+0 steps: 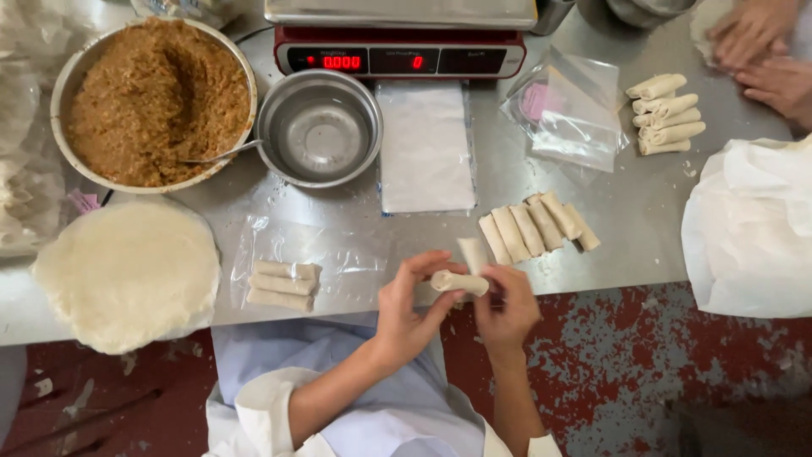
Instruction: Rolling food filling into wrappers to create food rolls on a stainless steel production table.
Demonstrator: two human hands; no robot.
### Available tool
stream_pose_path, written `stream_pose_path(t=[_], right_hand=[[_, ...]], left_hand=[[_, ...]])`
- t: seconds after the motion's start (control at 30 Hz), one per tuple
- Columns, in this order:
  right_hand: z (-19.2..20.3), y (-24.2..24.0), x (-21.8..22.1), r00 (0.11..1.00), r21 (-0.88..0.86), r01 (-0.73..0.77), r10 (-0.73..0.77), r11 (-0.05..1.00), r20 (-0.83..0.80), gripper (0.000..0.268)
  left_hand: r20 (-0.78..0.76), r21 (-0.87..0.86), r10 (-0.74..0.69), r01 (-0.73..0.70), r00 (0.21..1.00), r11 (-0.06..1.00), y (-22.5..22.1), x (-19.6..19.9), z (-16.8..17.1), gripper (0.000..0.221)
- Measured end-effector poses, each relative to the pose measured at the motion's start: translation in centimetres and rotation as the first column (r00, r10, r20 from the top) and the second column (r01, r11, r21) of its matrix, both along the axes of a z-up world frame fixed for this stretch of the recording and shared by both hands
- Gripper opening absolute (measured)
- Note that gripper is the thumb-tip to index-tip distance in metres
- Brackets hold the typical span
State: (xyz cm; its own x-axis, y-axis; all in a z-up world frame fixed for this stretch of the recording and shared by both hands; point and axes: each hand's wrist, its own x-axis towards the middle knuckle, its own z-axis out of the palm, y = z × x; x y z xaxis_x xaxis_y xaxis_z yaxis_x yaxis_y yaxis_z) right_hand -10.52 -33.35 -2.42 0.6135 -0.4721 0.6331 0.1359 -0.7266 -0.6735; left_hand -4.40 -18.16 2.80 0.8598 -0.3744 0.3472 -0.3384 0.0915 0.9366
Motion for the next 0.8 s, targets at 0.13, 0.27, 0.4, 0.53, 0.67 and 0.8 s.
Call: stream_pose_path(t=[0.13,0.27,0.4,0.53,0.67,0.8], right_hand=[[-1.2,-1.7,0.1,0.988,-0.418,0.05,-0.107,0.907,-0.113,0.009],[1.9,-4.9,0.7,0.981,-0.488,0.063,-0.144,0.871,-0.131,0.018],[5.1,-6.1,1.2,0.932,-0.519,-0.099,-0.105,0.849,-0.348,0.023],[6.7,-6.2,1.4,0.892,-0.416,-0.11,-0.094,0.903,-0.441,0.024],[7.9,-6.1,1.8,0.904,-0.258,-0.105,-0.016,0.961,-0.427,0.02],[8.2,-6.0,1.3,0.944,0.063,-0.118,0.132,0.991,-0.302,0.019]], left_hand=[[-0.197,-0.105,-0.066,0.046,0.978,0.993,0.8,0.2,1.6,0.033],[-0.354,-0.18,-0.13,0.069,0.926,0.981,0.2,0.0,1.3,0.037],[-0.563,-0.31,-0.267,0.1,0.782,0.945,-0.1,0.0,0.4,0.043],[-0.617,-0.359,-0.318,0.102,0.72,0.928,-0.1,0.0,-0.2,0.046],[-0.624,-0.379,-0.337,0.104,0.705,0.92,0.1,-0.3,0.9,0.047],[-0.609,-0.373,-0.34,0.12,0.717,0.92,-0.1,-0.1,0.1,0.045]])
